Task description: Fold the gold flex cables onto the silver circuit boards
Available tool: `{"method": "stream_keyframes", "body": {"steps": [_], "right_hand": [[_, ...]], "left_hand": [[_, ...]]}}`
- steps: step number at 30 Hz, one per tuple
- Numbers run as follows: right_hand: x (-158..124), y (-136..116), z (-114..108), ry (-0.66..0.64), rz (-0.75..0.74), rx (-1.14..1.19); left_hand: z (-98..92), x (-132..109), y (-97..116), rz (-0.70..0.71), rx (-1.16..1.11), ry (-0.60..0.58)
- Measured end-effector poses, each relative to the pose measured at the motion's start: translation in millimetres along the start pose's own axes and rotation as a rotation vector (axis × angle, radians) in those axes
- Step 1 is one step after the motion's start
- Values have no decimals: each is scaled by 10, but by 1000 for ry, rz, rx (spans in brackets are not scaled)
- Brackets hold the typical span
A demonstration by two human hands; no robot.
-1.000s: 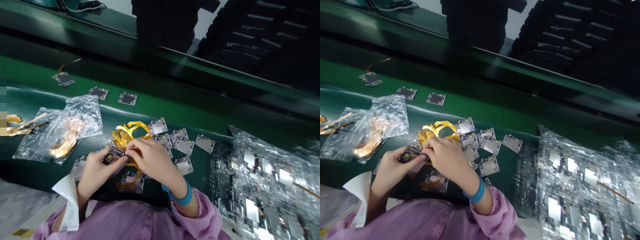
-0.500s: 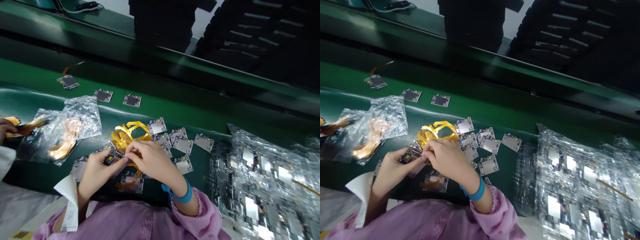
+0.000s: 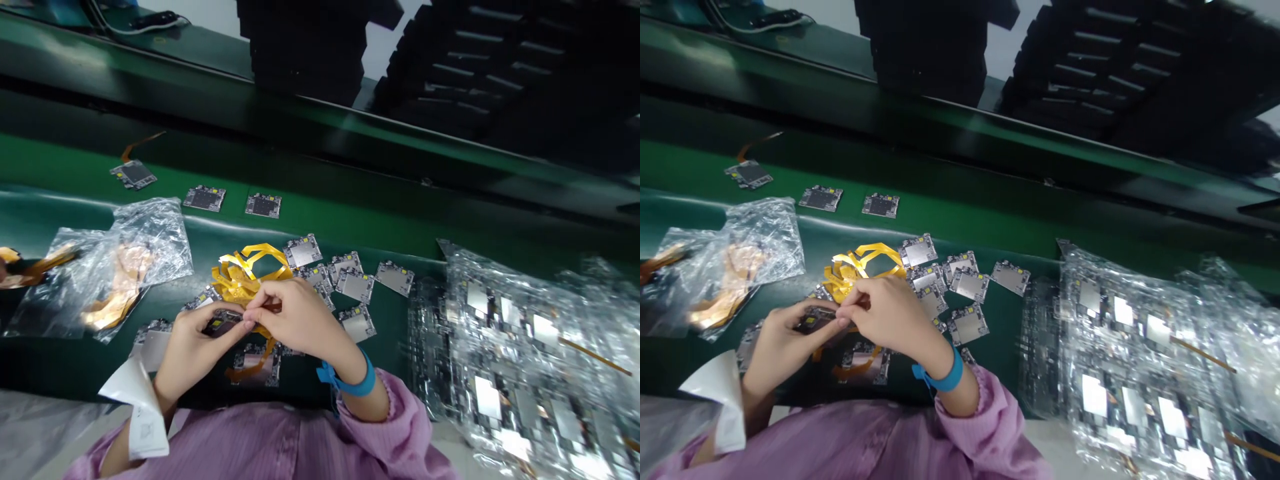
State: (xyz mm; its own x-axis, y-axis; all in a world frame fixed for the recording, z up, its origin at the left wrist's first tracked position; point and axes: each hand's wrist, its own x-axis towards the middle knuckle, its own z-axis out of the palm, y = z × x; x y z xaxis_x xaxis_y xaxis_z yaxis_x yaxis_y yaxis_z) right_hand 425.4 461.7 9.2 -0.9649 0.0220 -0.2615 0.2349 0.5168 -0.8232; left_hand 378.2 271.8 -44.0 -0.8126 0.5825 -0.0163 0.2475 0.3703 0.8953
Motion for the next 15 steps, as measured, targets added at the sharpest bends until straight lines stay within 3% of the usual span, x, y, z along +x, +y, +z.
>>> {"method": "stream_keyframes", "body": {"steps": [4,8,10,15], "right_hand": [[-146,72,-50,19,-102,4],[-418,108,-49,513,-268,-214],[-565,134,-27,673,-341,-288],[-842,265,1,707,-375,-342]], "left_hand": [[54,30,5,39,-15,14],[141,75,72,56,-8,107],[193,89,150,64,0,95],[330,93,405,153,-22,-18]]}}
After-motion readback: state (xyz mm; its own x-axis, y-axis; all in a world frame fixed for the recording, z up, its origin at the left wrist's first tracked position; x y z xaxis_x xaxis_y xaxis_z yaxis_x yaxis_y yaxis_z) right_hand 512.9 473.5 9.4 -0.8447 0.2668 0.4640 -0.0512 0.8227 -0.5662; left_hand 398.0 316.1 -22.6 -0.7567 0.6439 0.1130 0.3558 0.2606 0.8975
